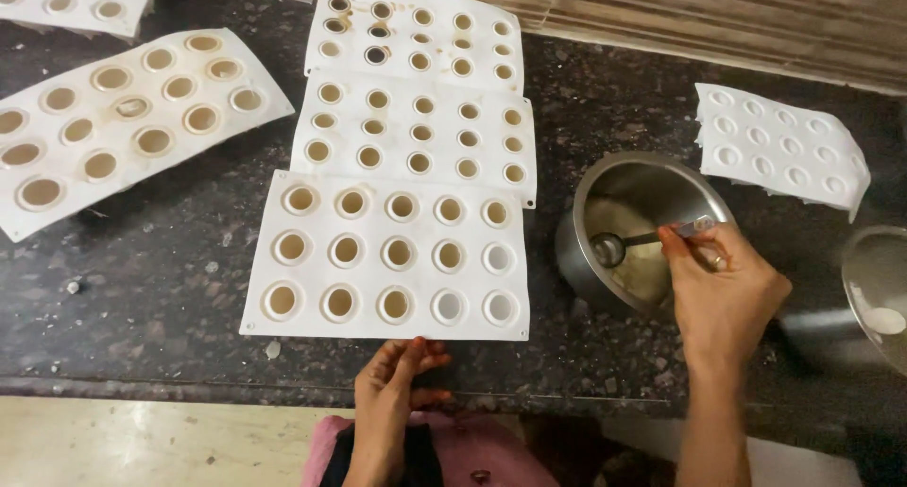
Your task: The person uses a ladle to scoop a light-colored liquid from a metal bowl and pours it into the circular cavities of a white silicone mold. The person repeats this action to fill multiple cavities across several mold sheets.
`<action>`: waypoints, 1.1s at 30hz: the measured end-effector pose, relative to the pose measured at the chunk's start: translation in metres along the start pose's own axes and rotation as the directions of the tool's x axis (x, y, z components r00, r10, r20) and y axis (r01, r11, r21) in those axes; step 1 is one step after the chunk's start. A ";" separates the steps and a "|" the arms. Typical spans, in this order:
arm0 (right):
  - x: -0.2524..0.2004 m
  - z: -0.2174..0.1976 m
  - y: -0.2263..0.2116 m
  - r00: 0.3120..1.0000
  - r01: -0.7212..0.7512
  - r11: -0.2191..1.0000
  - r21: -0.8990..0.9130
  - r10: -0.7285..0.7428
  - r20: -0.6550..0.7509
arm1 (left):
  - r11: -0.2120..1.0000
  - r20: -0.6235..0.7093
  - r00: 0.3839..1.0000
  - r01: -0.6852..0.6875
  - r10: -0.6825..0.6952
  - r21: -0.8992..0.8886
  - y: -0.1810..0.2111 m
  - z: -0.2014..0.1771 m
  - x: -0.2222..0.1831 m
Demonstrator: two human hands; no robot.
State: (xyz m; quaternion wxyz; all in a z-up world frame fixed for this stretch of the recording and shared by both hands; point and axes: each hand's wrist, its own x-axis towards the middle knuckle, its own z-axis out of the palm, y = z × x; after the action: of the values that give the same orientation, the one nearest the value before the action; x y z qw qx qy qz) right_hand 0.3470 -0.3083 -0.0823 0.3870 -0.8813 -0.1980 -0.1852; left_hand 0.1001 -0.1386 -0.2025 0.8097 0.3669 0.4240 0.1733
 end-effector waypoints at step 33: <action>0.081 -0.036 0.055 0.976 -0.215 0.901 0.376 0.210 0.056 | 0.986 -0.057 0.986 0.158 -0.156 0.043 0.022 0.008 -0.017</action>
State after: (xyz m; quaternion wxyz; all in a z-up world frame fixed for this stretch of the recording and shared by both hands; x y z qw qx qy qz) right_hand 0.4367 -0.3533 -0.0540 0.5667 -0.8072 -0.1357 -0.0940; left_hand 0.0978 -0.1376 -0.1733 0.8003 0.3466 0.4771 0.1087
